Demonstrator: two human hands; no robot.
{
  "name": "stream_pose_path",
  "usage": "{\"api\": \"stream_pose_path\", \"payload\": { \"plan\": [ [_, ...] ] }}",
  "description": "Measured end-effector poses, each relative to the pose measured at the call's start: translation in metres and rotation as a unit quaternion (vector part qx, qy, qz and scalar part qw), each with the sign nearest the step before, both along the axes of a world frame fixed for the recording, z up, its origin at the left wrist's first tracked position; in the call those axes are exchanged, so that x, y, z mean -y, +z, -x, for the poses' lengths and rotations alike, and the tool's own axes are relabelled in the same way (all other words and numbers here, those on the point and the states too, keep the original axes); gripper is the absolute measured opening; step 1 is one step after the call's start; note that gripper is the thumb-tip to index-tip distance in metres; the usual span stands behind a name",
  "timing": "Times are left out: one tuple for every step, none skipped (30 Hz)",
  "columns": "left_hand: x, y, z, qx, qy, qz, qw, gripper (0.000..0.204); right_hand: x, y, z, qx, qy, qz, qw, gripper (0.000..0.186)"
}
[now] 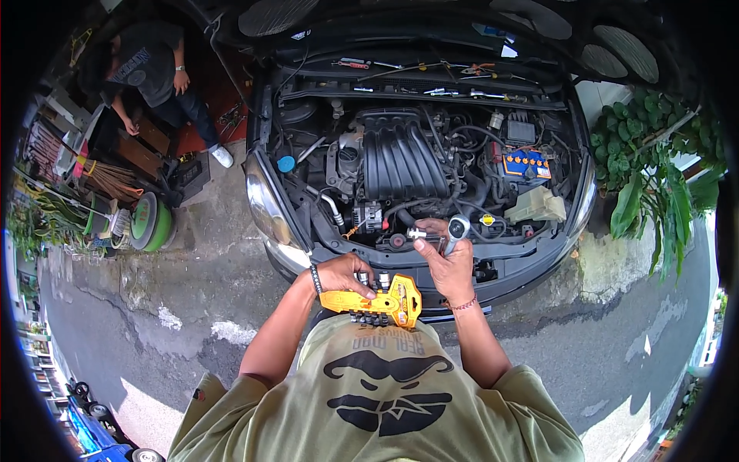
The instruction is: Using a socket wrench and ratchet extension to loosen or tighten bolts on components within the car engine bay.
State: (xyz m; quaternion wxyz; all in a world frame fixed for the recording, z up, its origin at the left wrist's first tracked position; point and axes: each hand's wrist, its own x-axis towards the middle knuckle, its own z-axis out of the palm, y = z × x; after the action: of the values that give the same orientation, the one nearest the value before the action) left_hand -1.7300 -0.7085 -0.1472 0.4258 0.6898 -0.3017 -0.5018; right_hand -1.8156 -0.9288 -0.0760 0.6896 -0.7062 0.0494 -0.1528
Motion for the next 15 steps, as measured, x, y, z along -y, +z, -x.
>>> {"api": "stream_pose_path", "payload": {
  "plan": [
    [0.0002, 0.0002, -0.0003, 0.006, -0.006, 0.003, 1.000, 0.032, -0.0003, -0.0011, -0.0002, 0.026, -0.005, -0.001, 1.000, 0.019],
    [0.0005, -0.0003, -0.0003, 0.007, -0.007, 0.002, 1.000, 0.032, -0.0001, -0.0009, 0.0001, 0.026, -0.006, -0.002, 1.000, 0.019],
    [0.0005, -0.0016, 0.0000, 0.006, -0.005, 0.008, 1.000, 0.032, 0.0003, -0.0007, 0.0007, 0.023, -0.005, 0.008, 1.000, 0.019],
    [0.0005, -0.0023, 0.0002, 0.005, -0.003, 0.013, 1.000, 0.032, 0.0006, -0.0004, 0.0013, 0.019, -0.003, 0.017, 1.000, 0.019],
    [0.0001, -0.0026, 0.0003, 0.005, -0.004, 0.012, 1.000, 0.032, 0.0008, 0.0009, 0.0022, 0.019, -0.004, 0.017, 1.000, 0.019],
    [0.0001, -0.0015, 0.0004, 0.006, -0.003, 0.012, 1.000, 0.032, 0.0014, 0.0032, 0.0032, 0.003, 0.003, 0.024, 1.000, 0.020],
    [-0.0001, -0.0007, 0.0005, 0.006, -0.003, 0.012, 1.000, 0.032, 0.0015, 0.0045, 0.0036, -0.012, 0.010, 0.032, 0.999, 0.020],
    [-0.0007, -0.0018, 0.0006, 0.006, -0.002, 0.011, 1.000, 0.032, 0.0013, 0.0029, 0.0032, -0.012, 0.011, 0.031, 0.999, 0.020],
    [-0.0004, -0.0032, 0.0002, 0.012, -0.003, 0.013, 1.000, 0.032, 0.0014, -0.0007, 0.0025, -0.006, 0.013, 0.013, 1.000, 0.020],
    [-0.0002, -0.0042, 0.0000, 0.018, -0.005, 0.014, 1.000, 0.032, 0.0015, -0.0032, 0.0020, -0.001, 0.015, -0.004, 1.000, 0.020],
    [-0.0004, -0.0048, -0.0004, 0.019, -0.005, 0.014, 1.000, 0.032, 0.0016, -0.0040, 0.0016, -0.001, 0.015, -0.004, 1.000, 0.020],
    [0.0000, -0.0024, -0.0002, 0.015, -0.005, 0.013, 1.000, 0.032, 0.0016, -0.0046, 0.0011, 0.010, 0.016, 0.002, 1.000, 0.019],
    [0.0000, -0.0011, -0.0001, 0.012, -0.005, 0.012, 1.000, 0.032, 0.0016, -0.0048, 0.0009, 0.020, 0.018, 0.007, 1.000, 0.019],
    [-0.0003, -0.0016, -0.0001, 0.012, -0.005, 0.012, 1.000, 0.032, 0.0012, -0.0049, 0.0015, 0.020, 0.018, 0.007, 1.000, 0.019],
    [-0.0006, -0.0020, -0.0004, 0.022, -0.011, 0.007, 1.000, 0.033, 0.0008, -0.0050, 0.0018, 0.028, 0.023, -0.007, 0.999, 0.019]
  ]
}}
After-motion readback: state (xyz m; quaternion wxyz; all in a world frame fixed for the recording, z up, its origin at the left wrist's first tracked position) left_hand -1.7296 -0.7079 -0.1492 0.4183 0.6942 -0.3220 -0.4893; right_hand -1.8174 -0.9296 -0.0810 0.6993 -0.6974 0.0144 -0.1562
